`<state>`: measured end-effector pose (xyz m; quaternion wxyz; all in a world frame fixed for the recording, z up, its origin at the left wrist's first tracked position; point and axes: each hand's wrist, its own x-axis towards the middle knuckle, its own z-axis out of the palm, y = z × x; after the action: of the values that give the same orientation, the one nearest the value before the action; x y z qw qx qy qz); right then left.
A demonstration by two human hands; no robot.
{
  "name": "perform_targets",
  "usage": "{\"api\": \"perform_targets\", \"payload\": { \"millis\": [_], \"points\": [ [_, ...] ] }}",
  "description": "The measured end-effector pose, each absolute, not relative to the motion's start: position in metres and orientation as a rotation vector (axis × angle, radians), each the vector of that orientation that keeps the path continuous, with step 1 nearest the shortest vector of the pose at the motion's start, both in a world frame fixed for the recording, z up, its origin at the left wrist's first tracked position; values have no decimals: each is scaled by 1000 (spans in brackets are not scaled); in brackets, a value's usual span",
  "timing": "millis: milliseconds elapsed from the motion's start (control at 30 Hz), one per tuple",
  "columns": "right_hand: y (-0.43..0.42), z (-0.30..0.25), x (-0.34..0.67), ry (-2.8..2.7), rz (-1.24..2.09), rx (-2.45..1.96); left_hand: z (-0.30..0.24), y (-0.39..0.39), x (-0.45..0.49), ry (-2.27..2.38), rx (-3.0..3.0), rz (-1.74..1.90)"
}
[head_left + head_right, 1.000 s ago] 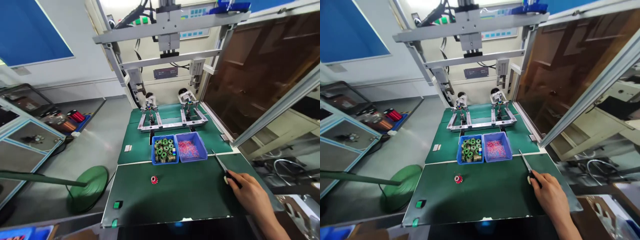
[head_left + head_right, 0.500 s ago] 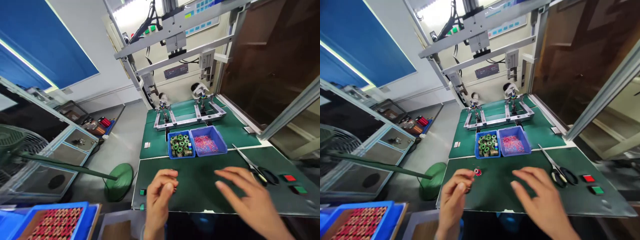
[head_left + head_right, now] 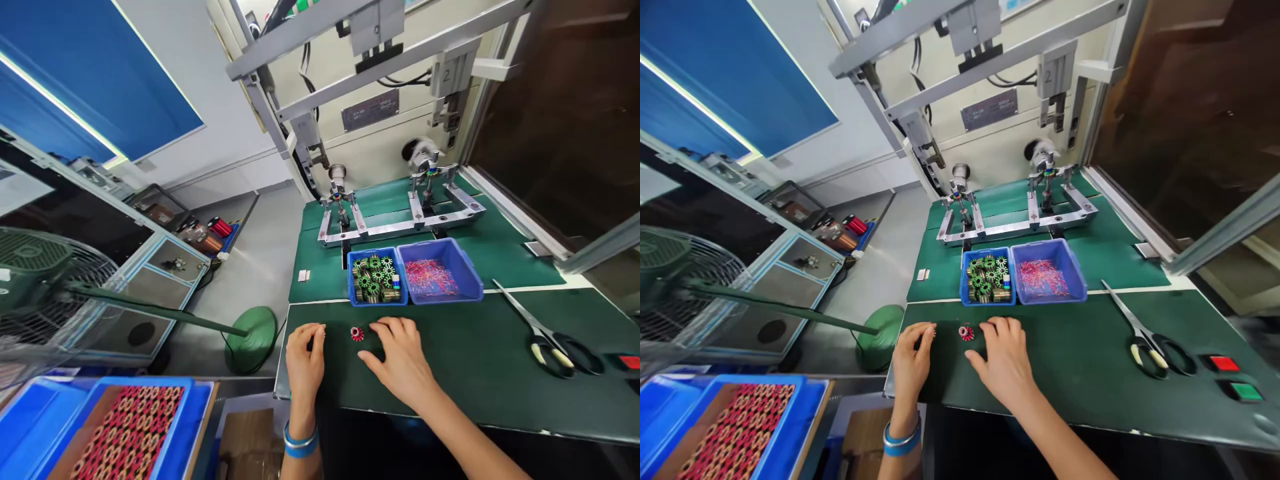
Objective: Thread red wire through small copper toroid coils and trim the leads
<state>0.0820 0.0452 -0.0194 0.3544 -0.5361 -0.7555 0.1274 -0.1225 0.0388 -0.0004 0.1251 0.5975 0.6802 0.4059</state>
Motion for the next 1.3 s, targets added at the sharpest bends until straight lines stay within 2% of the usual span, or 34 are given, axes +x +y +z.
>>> {"api": "perform_targets", "payload": {
  "millis": [133, 233, 300, 367, 467, 600, 767, 833, 900, 1033, 1133, 1300],
  "points": [
    [57, -17, 55, -1996, 414, -1481, -13, 49, -130, 2001, 1718, 1162],
    [57, -11, 68, -1927, 658, -1301, -7, 35, -115, 1967, 1595, 1336],
    [54, -4, 86, -1858, 897, -1114, 2, 22, -97, 1785, 1352, 1427],
    [49, 6, 103, -1814, 1081, -980, 9, 13, -75, 1416, 1049, 1352],
    [44, 20, 118, -1784, 1155, -926, 16, 9, -49, 960, 750, 1186],
    [37, 28, 126, -1571, 1215, -895, 14, 14, -35, 835, 675, 1235],
    [37, 22, 135, -1266, 1674, -579, 9, 12, -31, 637, 519, 1110],
    [41, 21, 138, -1203, 1765, -503, 8, 11, -29, 538, 460, 1074],
    [44, 24, 141, -1266, 1663, -554, 9, 10, -27, 502, 416, 1057],
    [43, 40, 149, -1674, 1177, -759, 10, 11, -24, 558, 383, 1087],
    [40, 54, 158, -1874, 970, -772, 10, 11, -25, 638, 416, 1108],
    [67, 57, 162, -1779, 540, -902, 8, 12, -37, 877, 408, 1236]
  ]
}}
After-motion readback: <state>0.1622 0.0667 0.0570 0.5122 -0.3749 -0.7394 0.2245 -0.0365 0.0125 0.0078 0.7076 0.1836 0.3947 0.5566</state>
